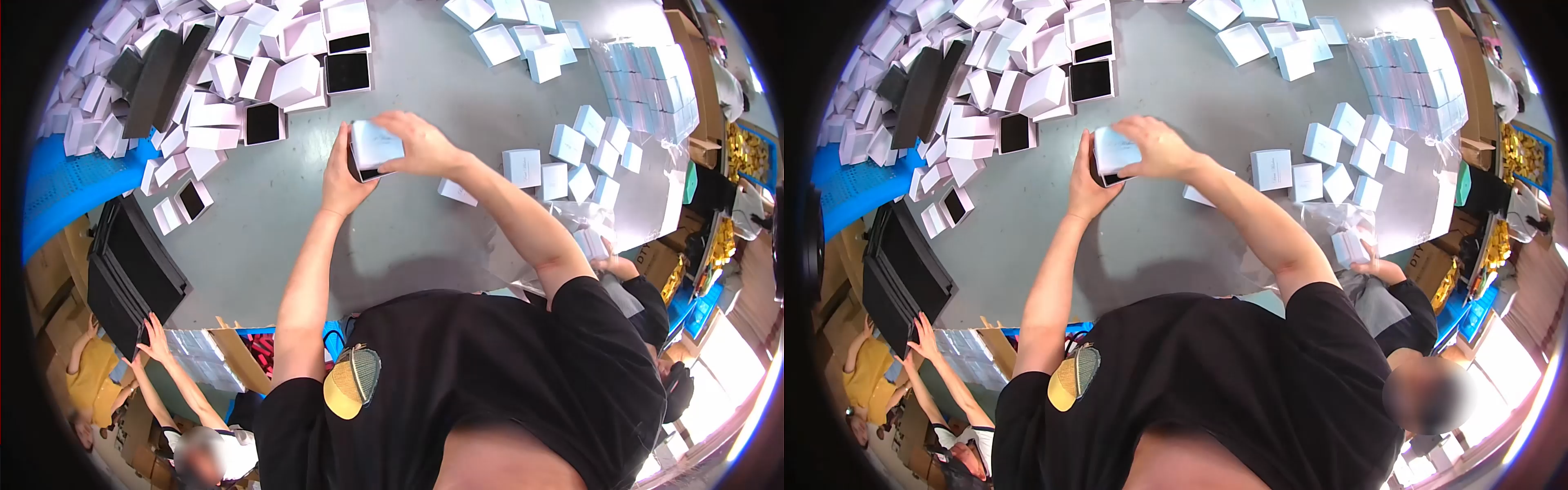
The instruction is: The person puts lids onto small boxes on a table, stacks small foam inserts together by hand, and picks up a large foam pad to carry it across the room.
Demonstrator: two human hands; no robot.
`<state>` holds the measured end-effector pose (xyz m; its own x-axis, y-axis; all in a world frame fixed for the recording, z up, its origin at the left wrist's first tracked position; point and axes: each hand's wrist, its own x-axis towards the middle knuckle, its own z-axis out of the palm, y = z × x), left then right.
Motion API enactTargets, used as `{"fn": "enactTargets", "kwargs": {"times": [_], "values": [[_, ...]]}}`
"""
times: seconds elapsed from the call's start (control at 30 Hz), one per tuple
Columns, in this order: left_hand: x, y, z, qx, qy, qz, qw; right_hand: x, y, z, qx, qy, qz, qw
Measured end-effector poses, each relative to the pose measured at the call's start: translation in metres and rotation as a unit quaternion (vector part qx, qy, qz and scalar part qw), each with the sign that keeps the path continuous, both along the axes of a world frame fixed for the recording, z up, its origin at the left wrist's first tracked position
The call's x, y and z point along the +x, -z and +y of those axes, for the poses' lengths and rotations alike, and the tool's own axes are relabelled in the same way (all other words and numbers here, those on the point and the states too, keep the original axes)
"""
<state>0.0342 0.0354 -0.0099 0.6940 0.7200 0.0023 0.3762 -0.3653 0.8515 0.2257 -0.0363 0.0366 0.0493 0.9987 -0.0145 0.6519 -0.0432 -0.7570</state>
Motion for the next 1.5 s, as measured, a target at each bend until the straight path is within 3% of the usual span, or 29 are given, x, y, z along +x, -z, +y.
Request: {"fn": "enactTargets", "kwargs": {"times": [0.17,0.4,0.6,0.7,0.9,0.97,1.0,1.1,1.3,1.5], "values": [[-0.002,-0.004,0.001,0.012,0.006,-0.012,1.0,-0.014,0.001,-0.009,0.094,-0.074,-0.086,0.989],[-0.001,0.004,0.002,0.028,0.013,-0.039,0.999,-0.007,-0.02,-0.01,0.023,-0.133,-0.135,0.982],[0.004,0.007,0.004,0.051,0.001,-0.018,0.999,-0.012,-0.043,0.009,-0.121,-0.136,-0.183,0.966],[0.005,0.004,0.007,0.083,0.006,0.001,0.997,0.001,-0.027,0.005,-0.036,-0.156,-0.167,0.973],[0.006,0.004,0.008,0.139,0.023,0.031,0.989,0.0,-0.031,0.0,-0.03,-0.144,-0.182,0.972],[0.004,0.003,0.009,0.129,0.018,0.037,0.991,0.017,-0.04,0.016,-0.118,-0.128,-0.048,0.983],[0.005,0.002,0.009,0.117,0.015,0.037,0.992,0.028,-0.039,0.019,-0.095,-0.111,0.01,0.989],[0.006,0.003,0.009,0.109,0.011,0.029,0.994,0.042,-0.04,0.016,-0.091,-0.101,0.022,0.99],[0.005,0.005,0.008,0.125,-0.002,0.012,0.992,0.015,-0.024,-0.012,0.04,-0.105,-0.054,0.992],[0.007,0.008,0.007,0.138,-0.005,0.007,0.99,0.001,-0.02,-0.015,0.063,-0.11,-0.119,0.985]]}}
